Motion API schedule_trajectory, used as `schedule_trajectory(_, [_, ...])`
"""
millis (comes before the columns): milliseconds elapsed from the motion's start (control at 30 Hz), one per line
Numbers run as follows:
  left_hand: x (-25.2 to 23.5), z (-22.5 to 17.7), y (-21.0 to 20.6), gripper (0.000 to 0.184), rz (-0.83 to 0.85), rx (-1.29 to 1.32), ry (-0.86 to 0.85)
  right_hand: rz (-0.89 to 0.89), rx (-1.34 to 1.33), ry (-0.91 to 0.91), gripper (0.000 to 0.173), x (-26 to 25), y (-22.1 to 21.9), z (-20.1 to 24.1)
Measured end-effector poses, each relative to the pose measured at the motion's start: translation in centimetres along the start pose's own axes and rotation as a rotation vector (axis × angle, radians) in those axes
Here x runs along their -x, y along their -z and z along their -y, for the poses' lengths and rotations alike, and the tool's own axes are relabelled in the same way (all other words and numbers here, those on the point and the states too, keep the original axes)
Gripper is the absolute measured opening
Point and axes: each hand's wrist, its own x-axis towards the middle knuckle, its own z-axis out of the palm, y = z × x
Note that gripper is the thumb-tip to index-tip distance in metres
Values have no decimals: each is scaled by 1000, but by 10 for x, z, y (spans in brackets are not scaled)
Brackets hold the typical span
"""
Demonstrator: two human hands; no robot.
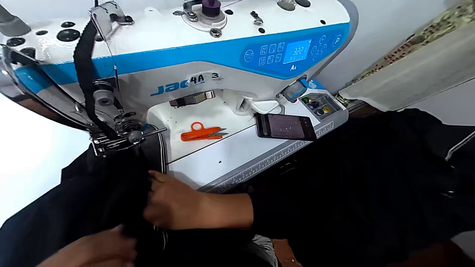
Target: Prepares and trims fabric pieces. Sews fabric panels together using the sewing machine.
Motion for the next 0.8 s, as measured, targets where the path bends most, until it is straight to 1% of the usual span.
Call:
schedule_trajectory(33, [-7,13,-22,38,-69,40,-10,-45,1,3,15,5,-4,4])
schedule_trajectory(67, [-12,28,-40,50,-109,-29,41,-33,29,-3,20,9,-6,7])
schedule_trajectory(100, [-11,45,-55,65,-138,-164,122,9,56,1,26,14,-4,6])
schedule_trajectory(133, [-6,67,-67,74,-172,-326,209,50,83,27,32,18,-2,3])
schedule_trajectory(167, [2,89,-72,77,-207,-478,279,70,102,64,36,23,1,-2])
schedule_trajectory(200, [12,107,-68,77,-222,-572,334,94,100,94,39,27,4,-7])
schedule_trajectory(233, [23,121,-57,75,-234,-609,355,115,86,116,41,30,7,-10])
schedule_trajectory(300, [38,142,-33,69,-238,-630,329,157,55,143,43,30,10,-13])
schedule_trajectory(400, [44,162,2,68,-259,-723,278,217,28,156,43,23,14,-13])
schedule_trajectory(467, [37,166,23,67,-244,-759,333,227,32,153,42,19,14,-12])
schedule_trajectory(500, [31,165,31,62,-217,-756,362,219,42,149,40,18,14,-10])
schedule_trajectory(533, [23,162,36,53,-184,-749,386,220,53,144,39,17,13,-8])
schedule_trajectory(567, [14,155,39,39,-162,-739,412,225,66,139,39,17,13,-7])
schedule_trajectory(600, [3,144,38,26,-166,-743,432,232,76,133,40,16,14,-6])
schedule_trajectory(633, [-8,129,31,19,-170,-773,443,234,83,130,40,16,14,-5])
schedule_trajectory(667, [-18,112,19,20,-170,-815,411,232,85,129,41,17,14,-5])
schedule_trajectory(700, [-25,101,4,28,-182,-838,303,215,84,134,40,19,14,-6])
schedule_trajectory(733, [-30,95,-14,38,-217,-806,180,189,75,140,38,21,14,-8])
schedule_trajectory(767, [-34,94,-34,47,-244,-716,100,156,52,145,34,24,14,-9])
schedule_trajectory(800, [-34,95,-51,57,-230,-598,92,116,24,150,29,26,13,-11])
